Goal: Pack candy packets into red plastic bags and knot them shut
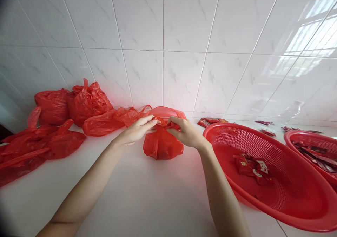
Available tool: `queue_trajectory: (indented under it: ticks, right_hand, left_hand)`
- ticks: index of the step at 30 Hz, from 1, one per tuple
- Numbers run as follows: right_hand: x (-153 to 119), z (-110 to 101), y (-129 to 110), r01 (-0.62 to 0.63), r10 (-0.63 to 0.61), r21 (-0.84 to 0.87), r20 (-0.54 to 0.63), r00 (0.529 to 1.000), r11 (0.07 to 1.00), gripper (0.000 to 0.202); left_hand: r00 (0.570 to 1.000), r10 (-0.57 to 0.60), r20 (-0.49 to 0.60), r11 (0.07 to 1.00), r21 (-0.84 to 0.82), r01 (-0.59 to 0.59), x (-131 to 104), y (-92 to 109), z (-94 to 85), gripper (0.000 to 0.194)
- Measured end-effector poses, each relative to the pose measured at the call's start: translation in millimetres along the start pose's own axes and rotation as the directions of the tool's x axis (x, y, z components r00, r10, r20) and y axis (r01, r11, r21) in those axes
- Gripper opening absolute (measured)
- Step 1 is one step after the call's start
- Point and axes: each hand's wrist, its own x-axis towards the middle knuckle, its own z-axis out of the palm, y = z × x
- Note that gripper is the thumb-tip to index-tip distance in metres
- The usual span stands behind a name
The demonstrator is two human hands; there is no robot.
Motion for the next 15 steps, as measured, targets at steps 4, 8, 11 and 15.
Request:
queue_trajectory:
  ticks: [4, 8, 11, 15]
  right_hand:
    - [0.1, 1.4, 2.3, -0.041, 0.045, -0.063, 0.060, 0.997, 0.997, 0.014]
    - [0.6, 1.7, 0.1, -0.039, 0.045, -0.076, 0.073, 0.996, 0.996, 0.015]
    - [-0.7, -1.9, -1.5, -0.001, 0.005, -0.101, 0.036, 0.999, 0.995, 0.017]
    - [-3.6, -6.2, 0.2, 0.069, -0.059, -0.168, 0.067, 0.996, 0.983, 0.020]
  left_hand:
    - [1.000, -0.013, -0.022, 0.988, 0.152, 0.016, -1.9, 3.9, 0.9, 0.029]
    - [0.997, -0.013, -0.082, 0.961, 0.273, 0.035, -1.2, 5.6, -0.3, 0.029]
    - [0.987, -0.040, -0.155, 0.953, 0.290, 0.084, 2.5, 3.8, -6.5, 0.027]
    - [0.964, -0.063, -0.259, 0.939, 0.310, 0.145, 12.9, -9.2, -25.3, 0.022]
